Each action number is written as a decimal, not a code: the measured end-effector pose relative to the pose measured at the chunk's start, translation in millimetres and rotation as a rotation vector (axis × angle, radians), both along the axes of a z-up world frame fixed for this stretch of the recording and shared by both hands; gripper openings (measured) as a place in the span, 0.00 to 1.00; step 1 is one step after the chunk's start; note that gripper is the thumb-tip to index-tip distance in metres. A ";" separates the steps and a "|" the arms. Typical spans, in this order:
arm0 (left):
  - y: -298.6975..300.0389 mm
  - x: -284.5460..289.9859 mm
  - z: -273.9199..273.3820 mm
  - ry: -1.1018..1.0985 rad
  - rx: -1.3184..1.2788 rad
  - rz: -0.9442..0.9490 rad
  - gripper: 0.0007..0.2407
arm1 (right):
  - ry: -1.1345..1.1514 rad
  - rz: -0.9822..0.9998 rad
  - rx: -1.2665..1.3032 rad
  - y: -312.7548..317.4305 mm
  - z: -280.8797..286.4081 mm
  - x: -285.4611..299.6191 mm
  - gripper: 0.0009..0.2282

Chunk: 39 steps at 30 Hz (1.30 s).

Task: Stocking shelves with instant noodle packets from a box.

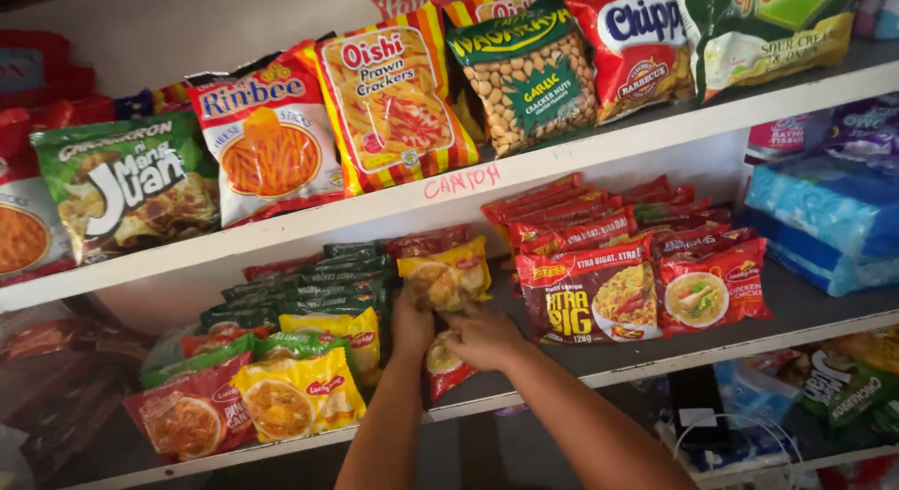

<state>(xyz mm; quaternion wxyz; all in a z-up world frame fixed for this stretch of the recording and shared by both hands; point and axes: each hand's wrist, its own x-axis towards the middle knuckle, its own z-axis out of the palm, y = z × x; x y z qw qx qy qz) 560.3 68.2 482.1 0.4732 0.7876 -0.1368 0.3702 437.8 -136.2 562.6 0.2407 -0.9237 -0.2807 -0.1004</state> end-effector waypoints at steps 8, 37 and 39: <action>-16.1 -31.5 22.5 0.069 0.199 0.319 0.19 | 0.109 -0.036 -0.050 0.0 12.0 -1.2 0.23; -100.6 -252.2 92.0 0.311 -0.055 -0.262 0.13 | -0.537 0.124 0.665 -111.3 22.4 -135.7 0.22; -133.7 -269.0 113.9 0.390 -0.177 -0.248 0.13 | -0.655 -0.026 0.713 -136.7 21.9 -151.3 0.22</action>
